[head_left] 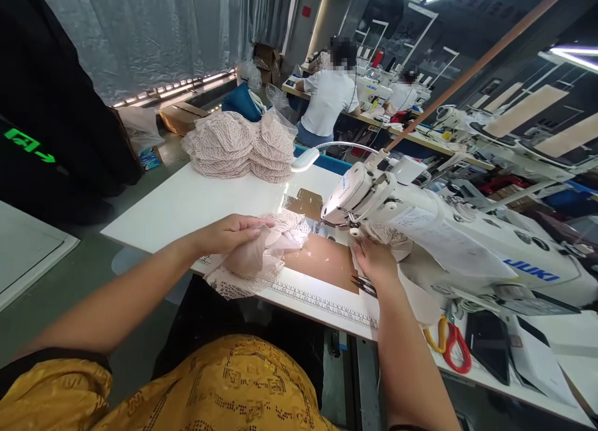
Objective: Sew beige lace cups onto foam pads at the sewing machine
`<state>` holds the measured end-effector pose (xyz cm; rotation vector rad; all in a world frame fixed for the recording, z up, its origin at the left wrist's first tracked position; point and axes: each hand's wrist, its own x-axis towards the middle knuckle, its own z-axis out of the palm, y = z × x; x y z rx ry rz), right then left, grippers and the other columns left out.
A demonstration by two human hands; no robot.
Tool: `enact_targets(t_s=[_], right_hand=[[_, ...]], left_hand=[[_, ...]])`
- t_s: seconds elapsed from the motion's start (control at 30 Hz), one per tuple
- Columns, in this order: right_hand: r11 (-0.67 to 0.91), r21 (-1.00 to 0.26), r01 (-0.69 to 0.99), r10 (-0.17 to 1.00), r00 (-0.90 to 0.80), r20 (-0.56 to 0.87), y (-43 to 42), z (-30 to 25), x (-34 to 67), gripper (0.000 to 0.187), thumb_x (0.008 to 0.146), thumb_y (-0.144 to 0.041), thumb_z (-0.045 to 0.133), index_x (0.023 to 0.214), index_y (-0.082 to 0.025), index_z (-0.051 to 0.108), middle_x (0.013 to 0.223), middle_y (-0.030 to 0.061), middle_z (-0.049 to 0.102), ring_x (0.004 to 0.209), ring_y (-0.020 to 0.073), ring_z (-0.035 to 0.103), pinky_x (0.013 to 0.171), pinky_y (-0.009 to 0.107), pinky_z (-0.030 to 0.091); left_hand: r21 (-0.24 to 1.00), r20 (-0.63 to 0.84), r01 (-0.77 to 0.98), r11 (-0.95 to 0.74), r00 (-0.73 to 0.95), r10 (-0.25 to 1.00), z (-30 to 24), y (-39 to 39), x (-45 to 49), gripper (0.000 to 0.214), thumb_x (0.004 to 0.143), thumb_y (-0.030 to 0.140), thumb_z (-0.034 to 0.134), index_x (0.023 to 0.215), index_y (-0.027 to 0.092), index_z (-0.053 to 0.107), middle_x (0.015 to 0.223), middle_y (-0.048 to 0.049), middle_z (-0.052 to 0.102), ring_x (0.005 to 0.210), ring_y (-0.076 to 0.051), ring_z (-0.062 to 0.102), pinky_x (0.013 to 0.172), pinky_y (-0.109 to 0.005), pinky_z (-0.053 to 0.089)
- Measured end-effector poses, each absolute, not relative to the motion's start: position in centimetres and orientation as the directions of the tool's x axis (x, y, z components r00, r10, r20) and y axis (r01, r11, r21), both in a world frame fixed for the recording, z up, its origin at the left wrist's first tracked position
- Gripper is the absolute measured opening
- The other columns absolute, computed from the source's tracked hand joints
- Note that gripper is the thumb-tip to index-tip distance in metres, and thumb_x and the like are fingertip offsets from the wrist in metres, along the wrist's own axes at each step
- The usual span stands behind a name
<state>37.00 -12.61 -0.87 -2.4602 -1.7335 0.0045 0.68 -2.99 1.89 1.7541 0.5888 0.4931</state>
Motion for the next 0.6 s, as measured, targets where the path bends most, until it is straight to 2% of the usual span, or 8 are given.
enact_targets(t_s=[0.03,0.1,0.2,0.3,0.4,0.5,0.53,0.6], right_hand=[[-0.312,-0.144,0.939,0.942,0.326,0.080,-13.2,-0.6,36.0,0.037,0.091,-0.033,0.043,0.110,-0.012,0.068,0.113,0.0199,0.067,0.107,0.0329,0.060,0.093,0.046,0.044],[-0.150,-0.519,0.842,0.973,0.219,0.075,-14.8,-0.1,32.7,0.036,0.092,-0.041,0.048,0.112,-0.018,0.068,0.117,0.0142,0.067,0.104,0.0280,0.062,0.090,0.042,0.048],[0.061,-0.908,0.414,0.997,-0.076,0.032,-16.7,-0.1,26.4,0.045,0.082,-0.047,0.067,0.120,-0.024,0.063,0.121,0.0084,0.065,0.106,0.0242,0.062,0.089,0.038,0.050],[-0.016,-0.990,0.140,0.982,-0.184,-0.042,-17.4,-0.8,21.8,0.031,0.077,-0.047,0.072,0.093,-0.019,0.070,0.091,0.0051,0.071,0.084,0.0213,0.065,0.075,0.034,0.053],[-0.132,-0.991,-0.020,0.961,-0.246,-0.123,-18.6,-1.4,21.1,0.031,0.079,-0.047,0.071,0.091,-0.018,0.070,0.086,0.0055,0.071,0.079,0.0209,0.067,0.073,0.034,0.054],[-0.061,-0.998,-0.007,0.996,-0.060,-0.061,-21.7,-1.0,24.0,0.038,0.072,-0.047,0.076,0.099,-0.020,0.070,0.086,0.0073,0.073,0.078,0.0246,0.069,0.071,0.038,0.056],[-0.007,-1.000,0.028,0.991,0.131,-0.003,-23.1,-0.7,25.4,0.042,0.069,-0.050,0.077,0.100,-0.023,0.070,0.086,0.0077,0.073,0.076,0.0262,0.069,0.068,0.040,0.057],[0.050,-0.975,0.215,0.801,0.575,0.167,-25.8,0.3,28.0,0.050,0.075,-0.061,0.066,0.110,-0.026,0.067,0.087,0.0094,0.073,0.080,0.0312,0.070,0.070,0.049,0.057]], left_hand=[[0.967,0.043,0.119,-0.226,0.798,0.601,2.0,-3.4,0.8,0.047,0.089,0.050,0.057,0.119,0.014,0.063,0.123,-0.0114,0.065,0.118,-0.026,0.055,0.101,-0.037,0.043],[0.968,0.068,0.083,-0.239,0.826,0.560,2.1,-4.4,1.2,0.039,0.092,0.047,0.054,0.109,0.013,0.064,0.101,-0.0075,0.068,0.094,-0.020,0.061,0.085,-0.030,0.049],[0.955,0.142,0.030,-0.295,0.827,0.544,2.2,-5.6,2.9,0.029,0.092,0.043,0.054,0.095,0.014,0.060,0.076,-0.0002,0.060,0.068,-0.012,0.054,0.065,-0.023,0.045],[0.840,0.312,0.042,-0.541,0.777,0.546,1.9,-5.9,5.1,0.025,0.095,0.038,0.049,0.093,0.015,0.060,0.084,-0.0033,0.063,0.079,-0.015,0.057,0.075,-0.028,0.047],[0.607,0.337,0.168,-0.777,0.831,0.443,0.5,-4.9,6.1,0.027,0.096,0.034,0.044,0.100,0.016,0.064,0.109,-0.0101,0.066,0.109,-0.024,0.057,0.099,-0.040,0.041],[0.415,0.223,0.341,-0.844,0.861,0.458,-1.6,-3.3,4.8,0.029,0.092,0.031,0.049,0.111,0.014,0.063,0.131,-0.0155,0.059,0.125,-0.031,0.049,0.108,-0.049,0.033],[0.378,0.205,0.407,-0.832,0.839,0.503,-2.2,-2.8,3.9,0.032,0.090,0.030,0.050,0.115,0.013,0.062,0.136,-0.0165,0.055,0.128,-0.033,0.047,0.110,-0.051,0.031],[0.361,0.178,0.503,-0.785,0.789,0.588,-3.1,-1.6,1.5,0.034,0.089,0.031,0.052,0.118,0.014,0.061,0.139,-0.0149,0.053,0.129,-0.034,0.045,0.112,-0.053,0.028]])
